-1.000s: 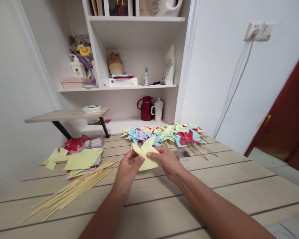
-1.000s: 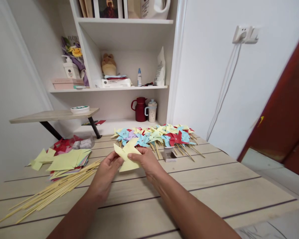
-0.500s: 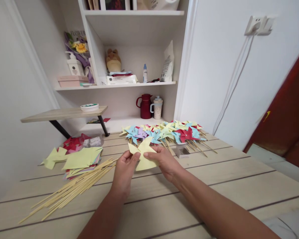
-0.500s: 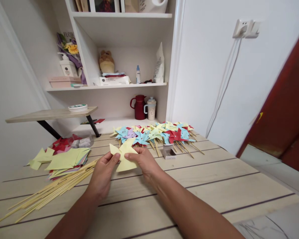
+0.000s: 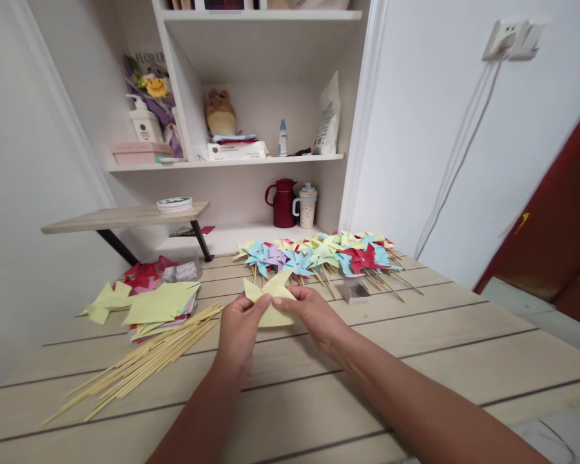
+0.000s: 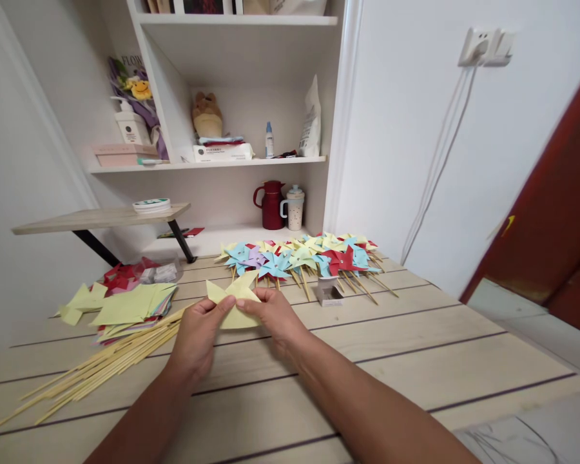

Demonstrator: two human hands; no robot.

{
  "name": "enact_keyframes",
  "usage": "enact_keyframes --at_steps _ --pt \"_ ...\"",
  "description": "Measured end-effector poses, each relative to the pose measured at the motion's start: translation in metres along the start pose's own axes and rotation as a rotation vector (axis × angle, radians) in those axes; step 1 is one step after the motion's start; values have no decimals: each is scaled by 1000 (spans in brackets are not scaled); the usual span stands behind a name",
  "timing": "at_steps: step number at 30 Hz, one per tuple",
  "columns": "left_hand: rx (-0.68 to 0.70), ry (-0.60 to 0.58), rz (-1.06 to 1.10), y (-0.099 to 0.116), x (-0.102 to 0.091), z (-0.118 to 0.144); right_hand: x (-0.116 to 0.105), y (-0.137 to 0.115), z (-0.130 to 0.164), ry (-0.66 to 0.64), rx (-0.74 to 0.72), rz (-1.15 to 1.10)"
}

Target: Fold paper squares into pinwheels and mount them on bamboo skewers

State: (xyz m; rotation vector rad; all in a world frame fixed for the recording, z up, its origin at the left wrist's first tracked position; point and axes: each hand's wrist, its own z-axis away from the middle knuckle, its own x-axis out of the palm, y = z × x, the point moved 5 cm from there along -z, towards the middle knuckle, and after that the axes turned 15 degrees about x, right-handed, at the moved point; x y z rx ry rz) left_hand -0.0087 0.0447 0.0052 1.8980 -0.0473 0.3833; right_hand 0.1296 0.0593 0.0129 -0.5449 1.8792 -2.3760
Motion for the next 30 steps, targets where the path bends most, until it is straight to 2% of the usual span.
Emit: enact_keyframes --at_steps 4,11,14,18,21,27,30 --pt "-108 32 35 1 -9 -3 -10 -13 4 52 -94 127" --pt "-235 39 120 5 -18 -7 -14 -25 11 -79 -201 209" --pt "-274 -30 132 1 -14 -5 -10 -25 11 -145 -227 263" --pt "-304 -101 161 -4 -11 -3 -10 -27 11 -129 -292 366" --pt "-323 -114 177 -5 -11 -4 -10 -30 12 -114 -343 466" --pt "-364 -114 223 -4 -11 -3 -3 -31 20 -185 -407 606" --pt "-356 -116 219 -5 -10 -3 -2 -30 20 -160 -459 675"
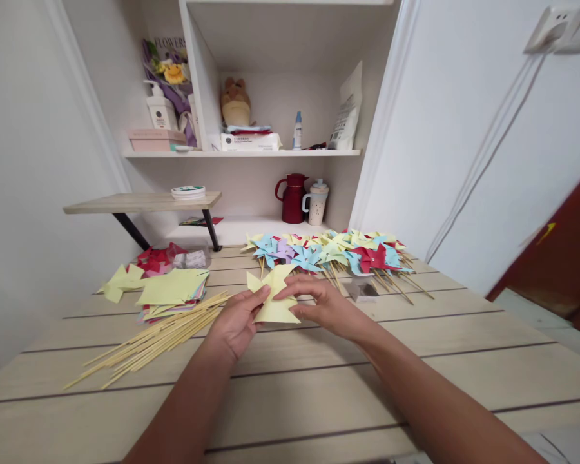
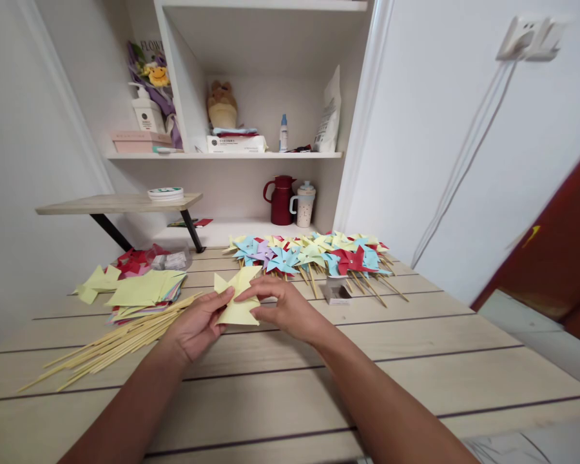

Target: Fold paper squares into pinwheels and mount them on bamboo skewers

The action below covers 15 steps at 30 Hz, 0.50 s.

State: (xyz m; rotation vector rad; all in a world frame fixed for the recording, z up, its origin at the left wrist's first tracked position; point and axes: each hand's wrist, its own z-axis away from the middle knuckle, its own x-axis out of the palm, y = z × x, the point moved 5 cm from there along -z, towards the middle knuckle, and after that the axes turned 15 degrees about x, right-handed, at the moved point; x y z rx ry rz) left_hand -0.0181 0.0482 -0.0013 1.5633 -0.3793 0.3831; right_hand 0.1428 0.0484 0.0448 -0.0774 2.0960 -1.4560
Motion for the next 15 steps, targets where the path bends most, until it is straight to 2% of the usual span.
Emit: enact_keyframes --at_steps 9,15 --pt "77 24 -10 5 6 7 -6 5 -3 86 -8 -65" --pt "86 -41 29 8 17 17 -3 1 -2 98 31 -76"
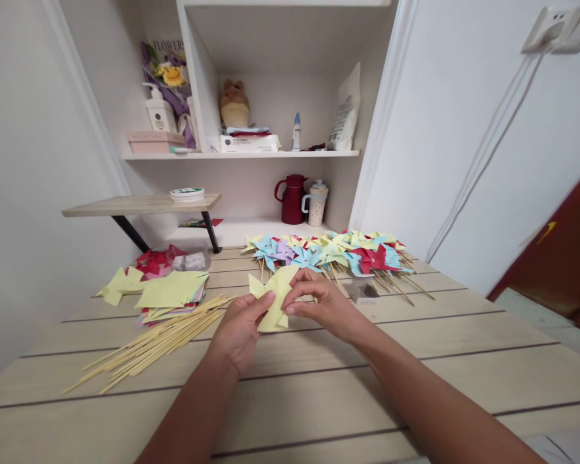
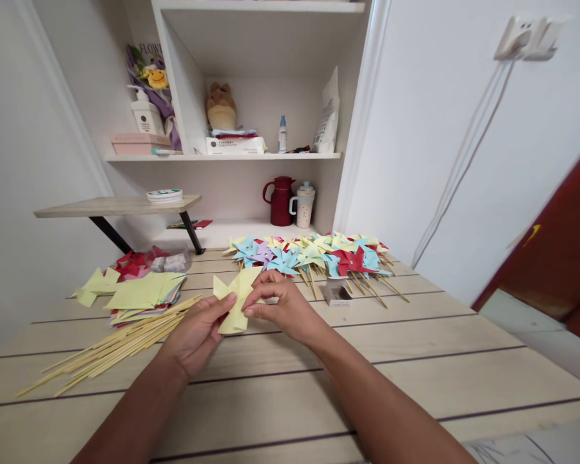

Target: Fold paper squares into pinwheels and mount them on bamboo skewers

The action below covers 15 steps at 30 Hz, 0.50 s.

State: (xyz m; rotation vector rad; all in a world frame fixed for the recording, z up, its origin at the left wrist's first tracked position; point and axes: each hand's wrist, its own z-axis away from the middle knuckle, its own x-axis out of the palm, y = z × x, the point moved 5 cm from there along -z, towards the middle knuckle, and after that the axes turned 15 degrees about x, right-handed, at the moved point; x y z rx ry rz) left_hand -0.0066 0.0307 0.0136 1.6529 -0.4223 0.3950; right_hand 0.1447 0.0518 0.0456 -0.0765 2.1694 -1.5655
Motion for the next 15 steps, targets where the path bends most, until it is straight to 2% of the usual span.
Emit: enact_keyframes --at_steps 15 --pt "-57 51 75 -3 -12 -5 -1 -1 3 -59 -29 50"
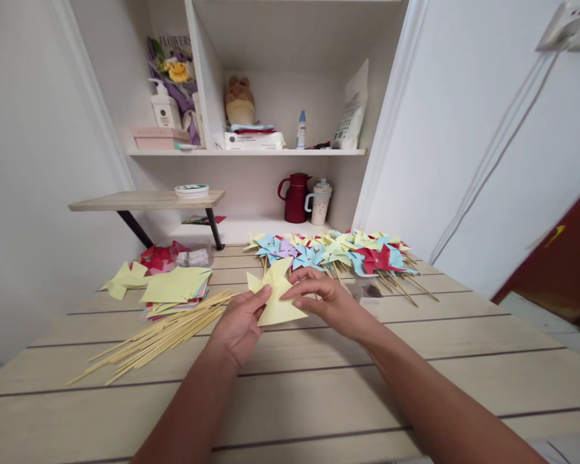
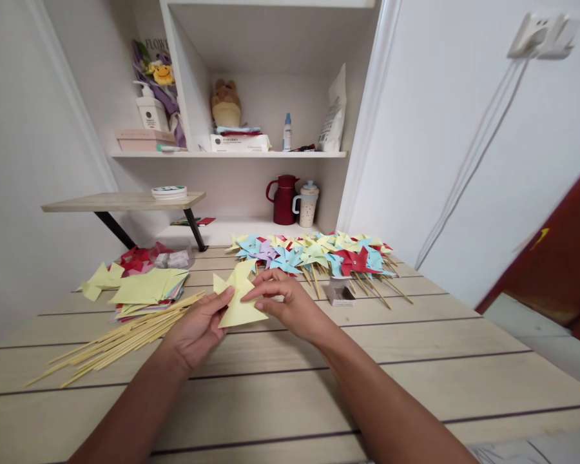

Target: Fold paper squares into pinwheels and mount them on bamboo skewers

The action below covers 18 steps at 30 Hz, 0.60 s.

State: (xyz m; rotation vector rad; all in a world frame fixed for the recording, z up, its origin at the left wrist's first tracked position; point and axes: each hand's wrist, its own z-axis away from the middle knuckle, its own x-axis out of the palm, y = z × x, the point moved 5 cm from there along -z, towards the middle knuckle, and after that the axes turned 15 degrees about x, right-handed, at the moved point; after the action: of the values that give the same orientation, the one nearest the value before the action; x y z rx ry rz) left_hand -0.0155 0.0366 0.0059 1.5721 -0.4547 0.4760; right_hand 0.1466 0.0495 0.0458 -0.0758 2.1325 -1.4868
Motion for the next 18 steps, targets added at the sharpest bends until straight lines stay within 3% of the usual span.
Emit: enact_keyframes --at_steps 12,18 --pt "73 -24 -98 -4 6 3 -2 -3 -2 151 -16 28" --pt "39 24 -83 -3 3 3 -4 -1 -2 134 5 67"
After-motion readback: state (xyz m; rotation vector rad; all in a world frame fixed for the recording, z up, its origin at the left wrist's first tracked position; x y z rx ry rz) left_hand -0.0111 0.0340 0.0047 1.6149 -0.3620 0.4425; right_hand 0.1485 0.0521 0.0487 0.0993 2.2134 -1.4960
